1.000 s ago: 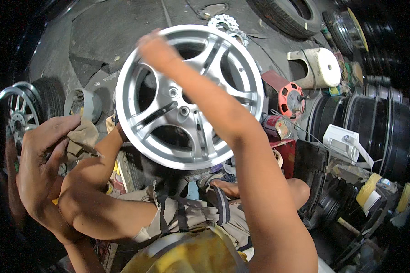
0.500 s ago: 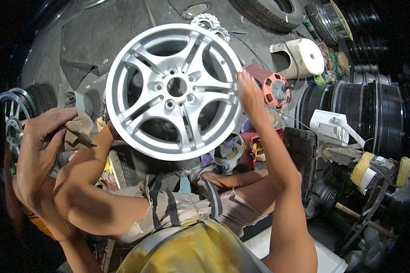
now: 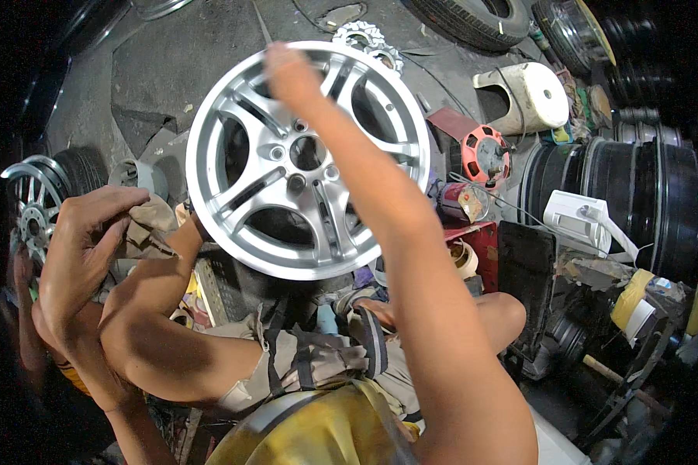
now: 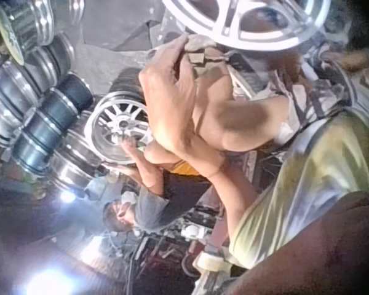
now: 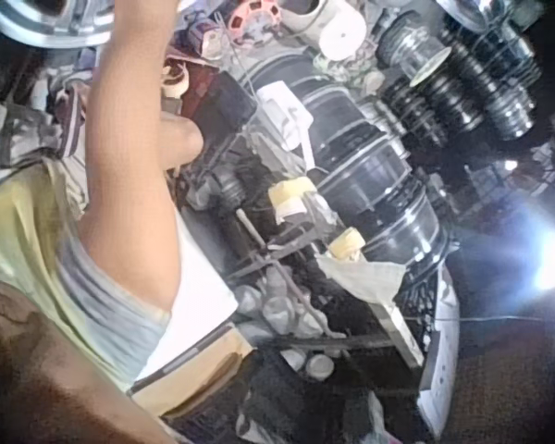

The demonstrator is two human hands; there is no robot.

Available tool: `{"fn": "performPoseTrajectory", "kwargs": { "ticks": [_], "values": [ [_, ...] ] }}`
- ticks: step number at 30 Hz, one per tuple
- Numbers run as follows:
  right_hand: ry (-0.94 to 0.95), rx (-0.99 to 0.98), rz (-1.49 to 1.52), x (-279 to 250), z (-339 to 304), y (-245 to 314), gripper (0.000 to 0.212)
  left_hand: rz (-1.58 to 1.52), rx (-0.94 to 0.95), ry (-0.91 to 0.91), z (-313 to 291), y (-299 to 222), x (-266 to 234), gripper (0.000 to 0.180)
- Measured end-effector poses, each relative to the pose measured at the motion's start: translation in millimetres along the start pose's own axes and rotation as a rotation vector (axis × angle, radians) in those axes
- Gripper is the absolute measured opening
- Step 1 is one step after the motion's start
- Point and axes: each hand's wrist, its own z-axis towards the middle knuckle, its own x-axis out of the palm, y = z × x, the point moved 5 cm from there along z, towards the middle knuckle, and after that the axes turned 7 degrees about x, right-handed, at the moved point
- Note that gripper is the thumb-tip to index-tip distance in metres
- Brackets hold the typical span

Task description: The person sits on the floor and scrubs a silver car wheel rim with a cloth. They wipe the spokes and the outer rim repeatedly, occasionally dipping the cloth into a container. Another person is visible in the background working on a tire.

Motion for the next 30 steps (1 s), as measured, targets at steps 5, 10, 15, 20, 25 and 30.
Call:
{"fn": "performPoseTrajectory", "kwargs": {
  "ticks": [5, 10, 15, 20, 25, 30],
  "values": [
    [0.111, -0.121, 0.044, 3.6, -0.8, -10.3, 0.042, 0.022, 0.093, -0.01, 19.3, 12.1, 4.7, 0.031],
    [0.25, 0.106, -0.152, -96.6, -108.2, -137.7, 0.041, 0.009, -0.03, 0.031, 19.2, 28.5, 13.6, 0.032],
    [0.339, 0.2, -0.142, -199.1, -270.5, -72.8, 0.041, 0.116, 0.064, 0.035, 16.0, 40.1, 26.4, 0.035],
    [0.517, 0.416, -0.1, -231.1, -324.6, 103.5, 0.035, 0.074, 0.06, 0.12, 28.1, 51.5, 60.4, 0.038],
    [0.476, 0.59, 0.789, -220.4, -305.5, 191.3, 0.031, -0.06, 0.179, 0.167, 16.4, 46.7, 133.2, 0.036],
    [0.399, 0.427, 0.603, -262.6, -303.1, 114.4, 0.028, 0.383, 0.229, 0.32, -37.1, 71.1, 193.8, 0.073]
  ]
}}
